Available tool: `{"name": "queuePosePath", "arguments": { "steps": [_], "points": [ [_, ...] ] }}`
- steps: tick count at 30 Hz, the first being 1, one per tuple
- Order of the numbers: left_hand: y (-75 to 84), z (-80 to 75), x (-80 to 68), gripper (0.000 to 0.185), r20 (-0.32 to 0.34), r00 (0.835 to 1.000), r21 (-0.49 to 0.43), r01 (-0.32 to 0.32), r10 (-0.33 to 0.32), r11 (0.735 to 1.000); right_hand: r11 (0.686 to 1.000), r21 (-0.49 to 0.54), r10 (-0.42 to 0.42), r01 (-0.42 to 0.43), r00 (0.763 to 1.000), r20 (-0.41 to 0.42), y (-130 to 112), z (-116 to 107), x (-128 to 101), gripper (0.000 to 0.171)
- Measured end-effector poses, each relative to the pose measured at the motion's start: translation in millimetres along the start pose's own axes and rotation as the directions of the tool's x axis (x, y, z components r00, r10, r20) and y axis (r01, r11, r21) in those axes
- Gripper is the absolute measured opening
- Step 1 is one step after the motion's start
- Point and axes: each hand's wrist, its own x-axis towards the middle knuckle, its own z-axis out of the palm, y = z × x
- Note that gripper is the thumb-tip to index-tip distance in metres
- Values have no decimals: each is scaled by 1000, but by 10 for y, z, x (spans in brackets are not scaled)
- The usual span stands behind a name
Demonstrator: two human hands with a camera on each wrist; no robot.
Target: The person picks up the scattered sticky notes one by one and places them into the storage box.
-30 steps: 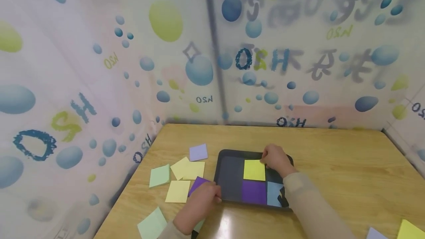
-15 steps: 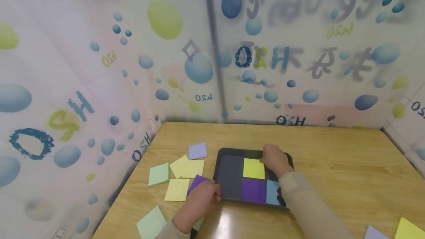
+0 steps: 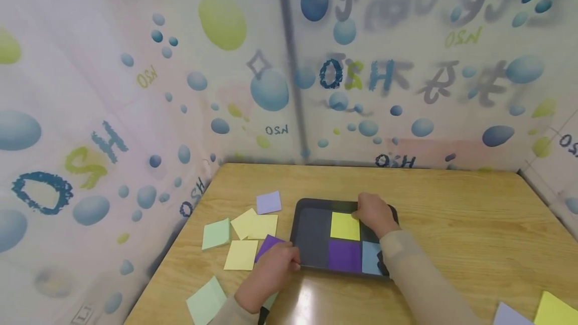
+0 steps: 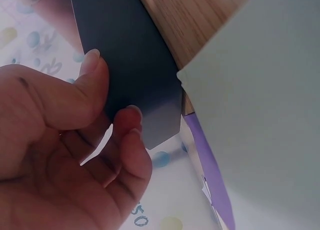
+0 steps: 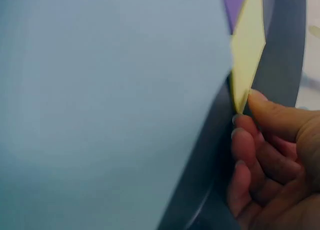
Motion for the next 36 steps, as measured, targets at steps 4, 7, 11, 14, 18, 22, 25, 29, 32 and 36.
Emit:
{"name": "queuePosePath", "arguments": {
  "steps": [4, 7, 11, 14, 18, 22, 25, 29, 32, 36],
  "points": [
    [10, -2, 9, 15, 1, 1000, 5, -11, 11, 1000, 999, 50, 7, -9, 999, 36, 15, -53, -18, 24],
    [15, -4, 6, 14, 2, 1000, 12, -19, 19, 1000, 998, 66, 1, -4, 999, 49, 28, -83, -48, 24],
    [25, -14, 1, 12, 6, 1000, 2, -26, 26, 1000, 997, 71, -37, 35, 999, 25, 64, -145, -115, 24],
    [29, -18, 3, 13, 3, 999, -8, -34, 34, 999, 995, 80, -58, 58, 998, 0, 91, -209, -178, 25],
    [22, -12, 13, 14, -3, 999, -12, -47, 47, 999, 993, 105, -59, 62, 998, -30, 118, -290, -276, 26],
    [8, -4, 17, 14, -15, 998, -15, -56, 56, 998, 989, 129, -68, 76, 996, -65, 152, -354, -386, 27],
    [-2, -13, 10, 13, -17, 999, -27, -52, 52, 998, 988, 125, -83, 93, 993, -87, 186, -380, -457, 28],
    [-18, -23, -1, 14, -15, 999, -44, -42, 41, 998, 988, 117, -87, 98, 992, -92, 211, -384, -532, 27],
    [-26, -12, 1, 15, -22, 999, -39, -47, 46, 998, 989, 115, -82, 93, 993, -90, 205, -388, -598, 28],
    [-30, 9, 1, 15, -27, 998, -31, -54, 53, 998, 989, 112, -87, 98, 992, -96, 187, -407, -691, 29]
  ]
}}
